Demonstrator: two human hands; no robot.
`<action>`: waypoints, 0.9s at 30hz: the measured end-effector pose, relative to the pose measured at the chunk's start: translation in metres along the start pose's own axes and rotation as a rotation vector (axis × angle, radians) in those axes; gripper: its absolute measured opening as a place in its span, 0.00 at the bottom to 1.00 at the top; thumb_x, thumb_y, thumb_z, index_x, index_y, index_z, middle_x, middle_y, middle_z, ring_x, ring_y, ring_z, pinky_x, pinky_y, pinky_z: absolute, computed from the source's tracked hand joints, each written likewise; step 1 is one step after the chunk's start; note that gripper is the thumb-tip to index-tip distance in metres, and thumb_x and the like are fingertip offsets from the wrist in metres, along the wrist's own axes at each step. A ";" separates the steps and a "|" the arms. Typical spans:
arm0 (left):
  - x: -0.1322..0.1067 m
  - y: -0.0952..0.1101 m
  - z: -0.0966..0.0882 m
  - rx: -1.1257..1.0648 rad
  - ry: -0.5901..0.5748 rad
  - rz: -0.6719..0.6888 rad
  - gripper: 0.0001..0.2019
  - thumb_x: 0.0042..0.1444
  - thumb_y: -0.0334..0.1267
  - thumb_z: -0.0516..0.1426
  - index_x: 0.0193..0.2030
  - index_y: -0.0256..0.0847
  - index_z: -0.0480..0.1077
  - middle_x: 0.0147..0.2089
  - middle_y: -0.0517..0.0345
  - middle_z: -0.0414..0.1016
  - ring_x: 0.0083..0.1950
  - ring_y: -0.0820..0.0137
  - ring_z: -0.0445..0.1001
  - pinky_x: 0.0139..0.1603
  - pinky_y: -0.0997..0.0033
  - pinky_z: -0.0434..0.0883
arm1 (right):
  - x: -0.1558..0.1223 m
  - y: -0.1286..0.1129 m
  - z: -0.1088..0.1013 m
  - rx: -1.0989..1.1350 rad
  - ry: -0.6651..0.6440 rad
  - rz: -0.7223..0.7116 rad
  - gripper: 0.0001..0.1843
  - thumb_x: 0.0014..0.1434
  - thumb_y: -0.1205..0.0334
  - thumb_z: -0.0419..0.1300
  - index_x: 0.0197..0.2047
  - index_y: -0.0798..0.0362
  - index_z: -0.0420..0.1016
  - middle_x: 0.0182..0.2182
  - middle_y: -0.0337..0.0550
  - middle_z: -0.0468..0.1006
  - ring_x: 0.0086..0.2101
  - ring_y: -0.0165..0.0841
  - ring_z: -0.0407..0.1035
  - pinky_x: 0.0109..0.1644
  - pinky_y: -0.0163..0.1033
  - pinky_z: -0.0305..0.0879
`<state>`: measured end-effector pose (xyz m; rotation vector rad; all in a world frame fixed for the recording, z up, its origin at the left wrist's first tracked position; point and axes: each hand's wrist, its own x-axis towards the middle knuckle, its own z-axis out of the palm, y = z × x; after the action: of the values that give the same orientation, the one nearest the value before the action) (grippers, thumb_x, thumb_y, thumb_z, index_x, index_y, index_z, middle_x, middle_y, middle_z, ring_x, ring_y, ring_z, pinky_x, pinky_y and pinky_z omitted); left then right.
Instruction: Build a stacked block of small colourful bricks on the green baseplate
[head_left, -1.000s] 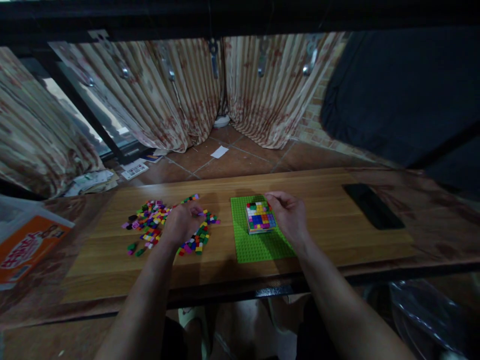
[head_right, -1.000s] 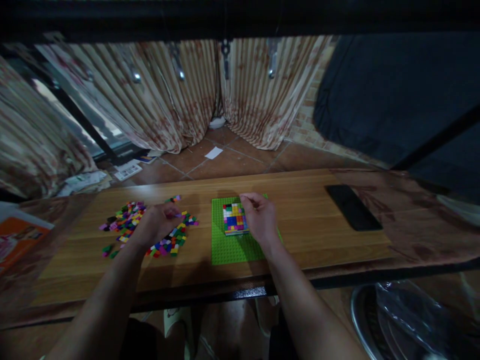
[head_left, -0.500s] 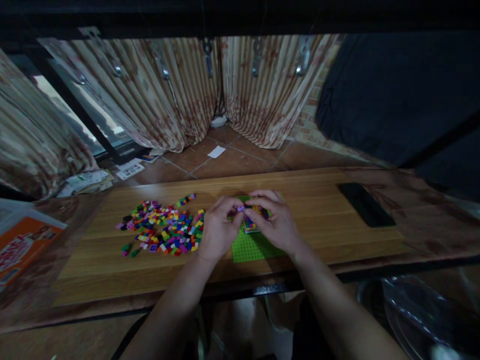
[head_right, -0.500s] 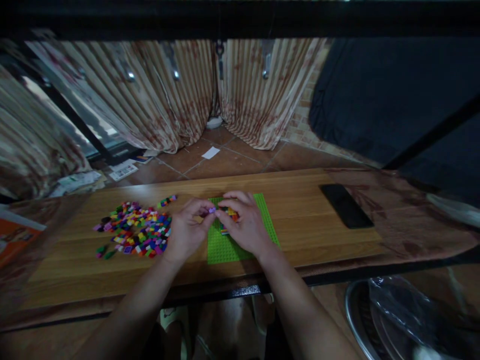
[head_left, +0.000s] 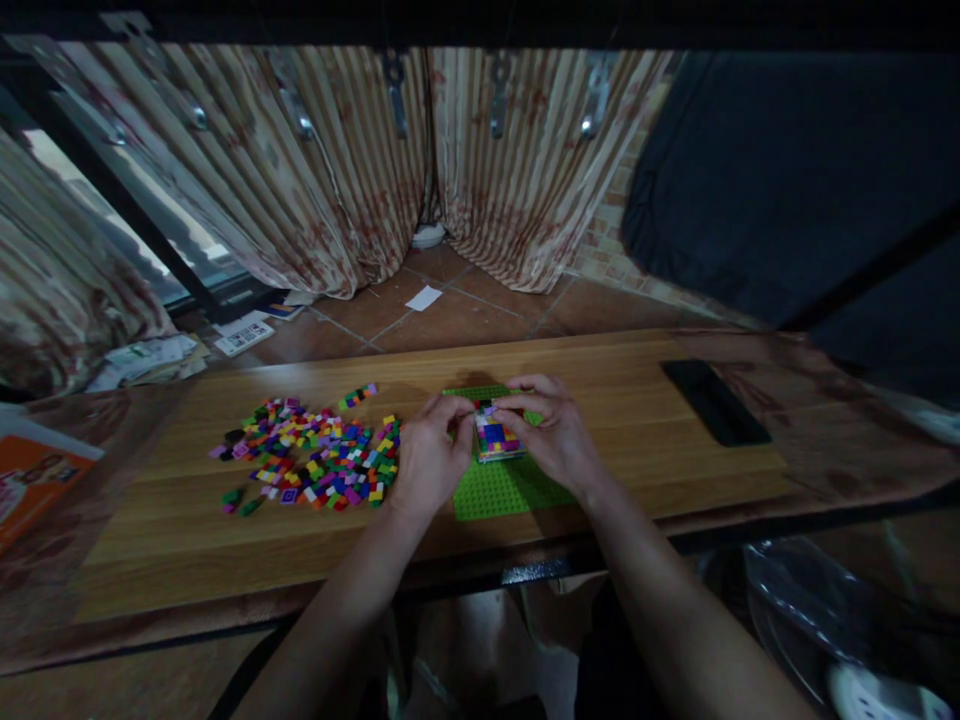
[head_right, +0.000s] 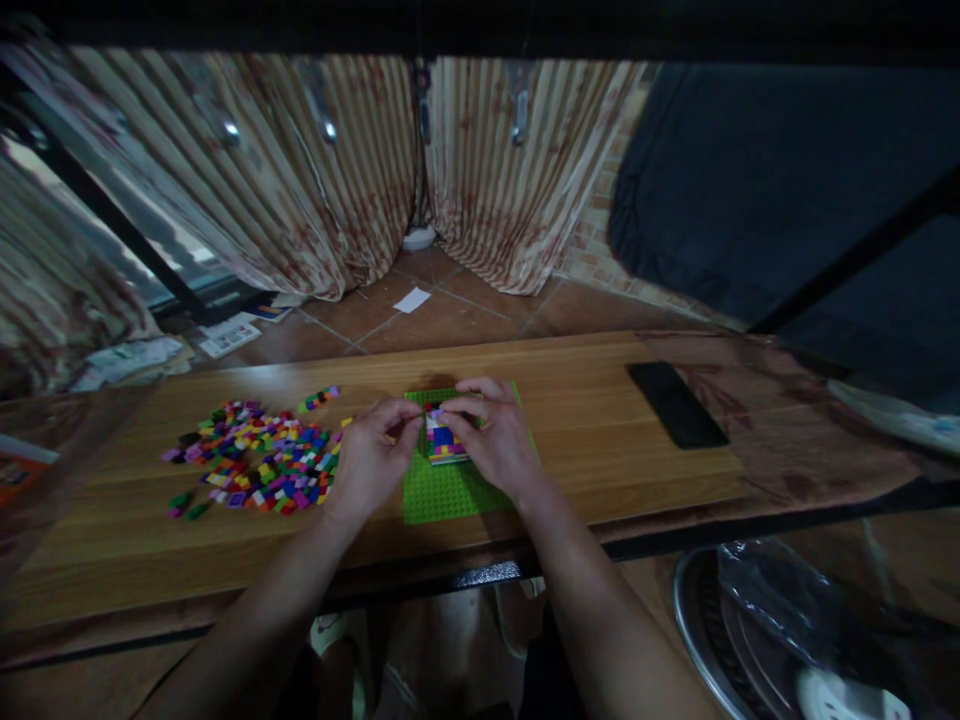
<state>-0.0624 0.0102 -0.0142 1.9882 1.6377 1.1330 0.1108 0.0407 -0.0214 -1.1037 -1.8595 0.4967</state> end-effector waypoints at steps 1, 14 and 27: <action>-0.001 0.000 0.000 0.004 -0.015 0.003 0.06 0.59 0.33 0.53 0.36 0.42 0.72 0.37 0.57 0.75 0.40 0.69 0.73 0.43 0.71 0.70 | -0.001 0.000 0.001 -0.007 -0.006 -0.003 0.04 0.57 0.58 0.64 0.36 0.43 0.82 0.44 0.42 0.76 0.47 0.38 0.68 0.54 0.49 0.63; -0.003 0.003 0.007 -0.039 -0.011 -0.006 0.07 0.60 0.33 0.54 0.34 0.41 0.73 0.34 0.58 0.75 0.36 0.71 0.73 0.37 0.74 0.67 | -0.001 0.003 0.010 0.069 0.015 0.108 0.04 0.53 0.60 0.66 0.34 0.44 0.82 0.45 0.42 0.75 0.48 0.37 0.69 0.55 0.47 0.64; -0.002 0.001 0.012 -0.042 -0.004 -0.038 0.08 0.60 0.35 0.54 0.33 0.40 0.73 0.32 0.58 0.74 0.33 0.72 0.71 0.35 0.73 0.65 | 0.001 0.007 0.013 0.171 0.083 0.241 0.07 0.50 0.59 0.67 0.35 0.47 0.81 0.44 0.43 0.78 0.47 0.38 0.71 0.55 0.48 0.64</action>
<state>-0.0530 0.0106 -0.0219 1.9244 1.6292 1.1393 0.1031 0.0466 -0.0323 -1.2187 -1.5889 0.7234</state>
